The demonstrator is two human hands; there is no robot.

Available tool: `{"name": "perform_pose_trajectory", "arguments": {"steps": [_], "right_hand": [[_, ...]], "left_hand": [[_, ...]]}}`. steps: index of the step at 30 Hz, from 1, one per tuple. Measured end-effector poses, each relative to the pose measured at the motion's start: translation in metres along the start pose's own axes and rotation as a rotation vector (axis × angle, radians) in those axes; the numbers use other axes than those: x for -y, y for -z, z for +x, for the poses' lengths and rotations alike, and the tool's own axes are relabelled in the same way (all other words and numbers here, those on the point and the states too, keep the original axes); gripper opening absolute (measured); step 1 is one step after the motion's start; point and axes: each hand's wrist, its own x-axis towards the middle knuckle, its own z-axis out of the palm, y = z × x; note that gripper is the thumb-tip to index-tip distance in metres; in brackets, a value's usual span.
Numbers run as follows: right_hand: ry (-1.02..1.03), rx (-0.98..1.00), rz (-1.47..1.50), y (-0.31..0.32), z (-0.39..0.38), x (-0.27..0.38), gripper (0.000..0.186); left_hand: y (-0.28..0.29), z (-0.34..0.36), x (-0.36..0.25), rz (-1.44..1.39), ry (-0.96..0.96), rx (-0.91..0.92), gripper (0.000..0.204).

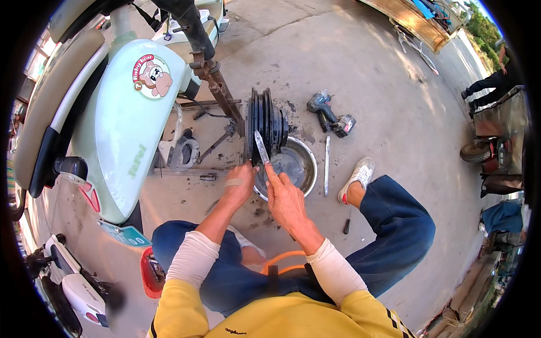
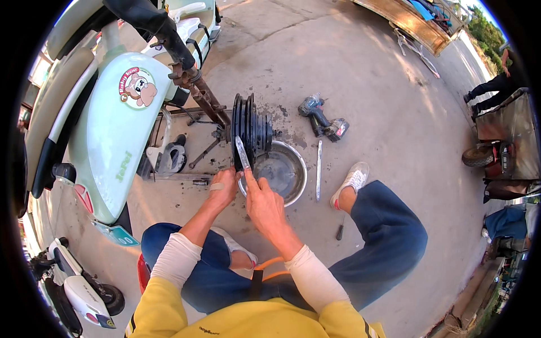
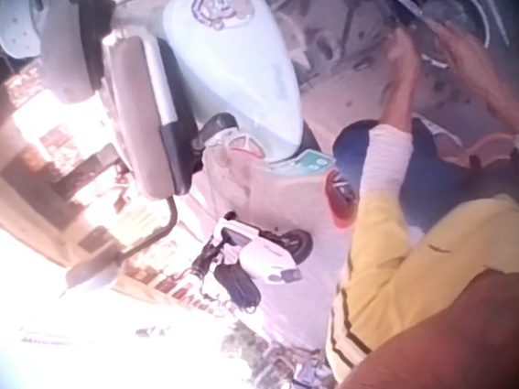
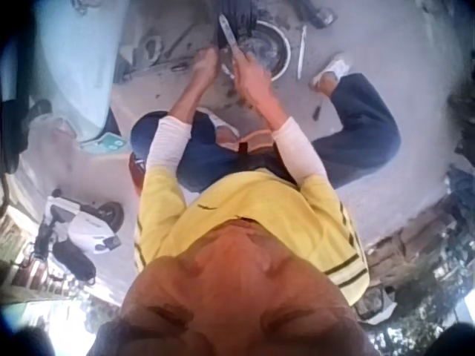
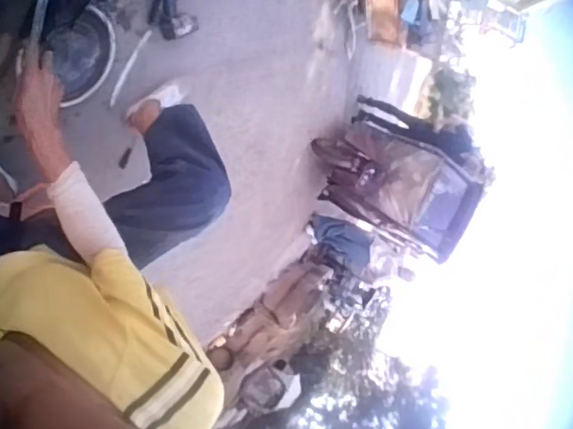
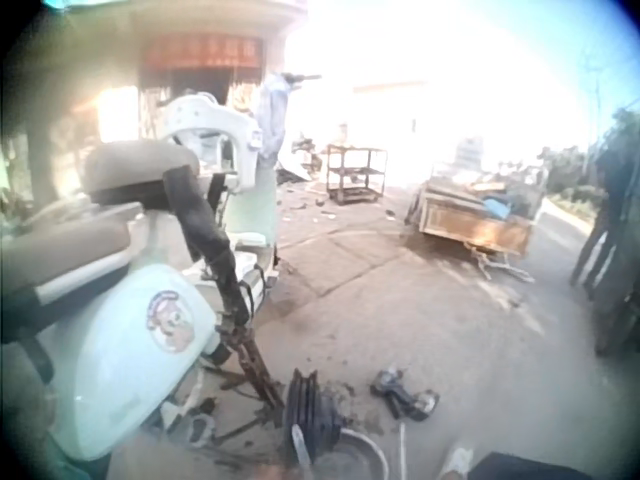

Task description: The person sits on a small stool and works on the brake assembly of a light blue scooter. They use a metal tool to scrape and clean the brake pads and rotor area, occasionally dipping the tool into a metal bowl.

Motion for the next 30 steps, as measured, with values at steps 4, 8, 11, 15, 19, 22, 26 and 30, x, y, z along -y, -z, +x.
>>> {"name": "perform_pose_trajectory", "arguments": {"steps": [4, 8, 11, 15, 19, 22, 26, 30], "right_hand": [[-0.039, 0.006, 0.027, 0.011, 0.013, 0.006, 0.046], [-0.02, -0.032, 0.066, 0.005, 0.017, 0.007, 0.044], [-0.011, -0.056, 0.081, 0.012, 0.063, 0.01, 0.044], [-0.005, -0.027, 0.073, 0.012, 0.044, 0.016, 0.045], [-0.018, -0.019, 0.058, 0.007, 0.01, 0.007, 0.045], [0.059, -0.074, 0.079, 0.005, 0.03, 0.003, 0.046], [0.061, -0.023, 0.077, 0.009, 0.015, 0.004, 0.047], [0.031, -0.001, 0.061, 0.012, 0.017, 0.003, 0.045]], "left_hand": [[0.022, -0.002, -0.02, -0.039, 0.001, -0.062, 0.031], [0.021, -0.003, -0.02, -0.064, -0.073, -0.146, 0.024], [0.006, -0.004, -0.005, -0.051, -0.093, -0.114, 0.02], [0.005, -0.004, 0.003, -0.026, 0.003, -0.029, 0.02], [0.014, -0.001, -0.02, -0.124, -0.075, -0.171, 0.022], [0.016, -0.002, -0.021, -0.122, -0.094, -0.195, 0.024], [0.017, -0.003, -0.015, -0.104, -0.065, -0.204, 0.025], [0.006, -0.001, -0.013, -0.154, -0.086, -0.213, 0.025]]}}
